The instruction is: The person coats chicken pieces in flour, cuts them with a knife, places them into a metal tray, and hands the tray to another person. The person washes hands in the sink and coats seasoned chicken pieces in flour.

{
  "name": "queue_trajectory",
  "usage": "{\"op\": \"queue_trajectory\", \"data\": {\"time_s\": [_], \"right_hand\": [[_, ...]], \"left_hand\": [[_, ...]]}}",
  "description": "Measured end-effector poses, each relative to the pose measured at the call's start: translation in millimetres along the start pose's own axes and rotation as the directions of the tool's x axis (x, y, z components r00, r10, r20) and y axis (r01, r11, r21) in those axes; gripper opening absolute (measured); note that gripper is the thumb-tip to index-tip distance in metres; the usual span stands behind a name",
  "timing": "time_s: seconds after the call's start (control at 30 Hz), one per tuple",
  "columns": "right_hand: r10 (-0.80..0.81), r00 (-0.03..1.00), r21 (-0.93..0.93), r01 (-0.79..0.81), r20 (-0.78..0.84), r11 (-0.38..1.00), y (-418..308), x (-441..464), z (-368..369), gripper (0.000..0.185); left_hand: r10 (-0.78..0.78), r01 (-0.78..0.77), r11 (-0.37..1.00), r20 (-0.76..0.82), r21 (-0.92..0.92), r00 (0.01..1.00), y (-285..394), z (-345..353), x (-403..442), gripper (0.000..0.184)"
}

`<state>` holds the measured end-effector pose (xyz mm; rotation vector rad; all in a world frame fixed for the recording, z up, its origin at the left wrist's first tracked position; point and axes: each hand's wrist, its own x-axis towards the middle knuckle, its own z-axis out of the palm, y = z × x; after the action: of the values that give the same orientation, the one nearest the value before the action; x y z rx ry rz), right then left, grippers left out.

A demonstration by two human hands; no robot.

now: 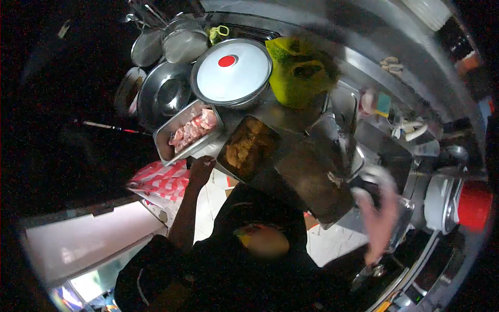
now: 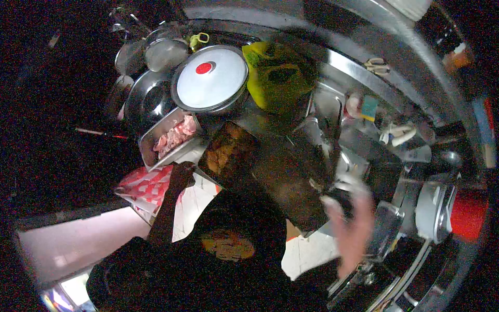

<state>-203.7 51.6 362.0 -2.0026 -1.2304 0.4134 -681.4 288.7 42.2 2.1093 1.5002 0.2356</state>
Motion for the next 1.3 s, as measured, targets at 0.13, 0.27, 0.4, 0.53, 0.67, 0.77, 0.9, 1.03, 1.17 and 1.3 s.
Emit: {"op": "queue_trajectory", "data": {"time_s": [0.13, 0.27, 0.4, 0.53, 0.67, 0.77, 0.9, 1.03, 1.17, 1.3], "right_hand": [[-0.006, 0.854, 0.323, 0.203, -0.520, 0.925, -5, -25, -78, 0.035], [0.673, 0.603, 0.824, -0.045, -0.428, 0.564, 166, -61, -97, 0.038], [0.628, 0.604, 0.564, -0.329, -0.491, 0.757, 312, -110, 31, 0.046], [0.637, 0.547, 0.610, -0.264, -0.543, 0.747, 238, -123, 84, 0.054], [0.475, 0.637, 0.177, -0.475, -0.607, 0.862, 178, -88, 75, 0.056], [0.350, 0.772, 0.054, -0.381, -0.531, 0.923, 138, -65, 88, 0.056], [0.336, 0.795, -0.044, -0.413, -0.504, 0.910, 159, -73, 103, 0.059], [0.397, 0.773, 0.026, -0.443, -0.495, 0.896, 181, -85, 91, 0.056], [0.461, 0.726, 0.277, -0.368, -0.511, 0.887, 141, -68, 40, 0.049], [0.450, 0.718, 0.309, -0.330, -0.531, 0.892, 199, -101, 31, 0.049]], "left_hand": [[0.317, -0.330, 0.942, -0.159, -0.059, 0.935, -31, 12, 11, 0.021], [0.116, -0.084, 0.967, 0.121, -0.243, 0.986, 53, 0, 53, 0.024], [0.201, -0.149, 0.968, 0.265, -0.203, 0.943, 59, 2, 62, 0.025], [0.271, -0.171, 0.937, 0.326, -0.305, 0.906, 84, -29, 50, 0.025], [0.411, -0.302, 0.896, 0.353, -0.326, 0.840, 130, 16, 76, 0.026], [0.451, -0.375, 0.891, 0.390, -0.257, 0.803, 152, 59, 96, 0.026], [0.462, -0.403, 0.887, 0.428, -0.226, 0.777, 161, 79, 102, 0.027], [0.485, -0.423, 0.874, 0.451, -0.239, 0.749, 177, 92, 102, 0.028], [0.504, -0.424, 0.864, 0.484, -0.272, 0.715, 195, 101, 97, 0.028], [0.490, -0.402, 0.871, 0.528, -0.282, 0.693, 202, 92, 85, 0.029]]}}
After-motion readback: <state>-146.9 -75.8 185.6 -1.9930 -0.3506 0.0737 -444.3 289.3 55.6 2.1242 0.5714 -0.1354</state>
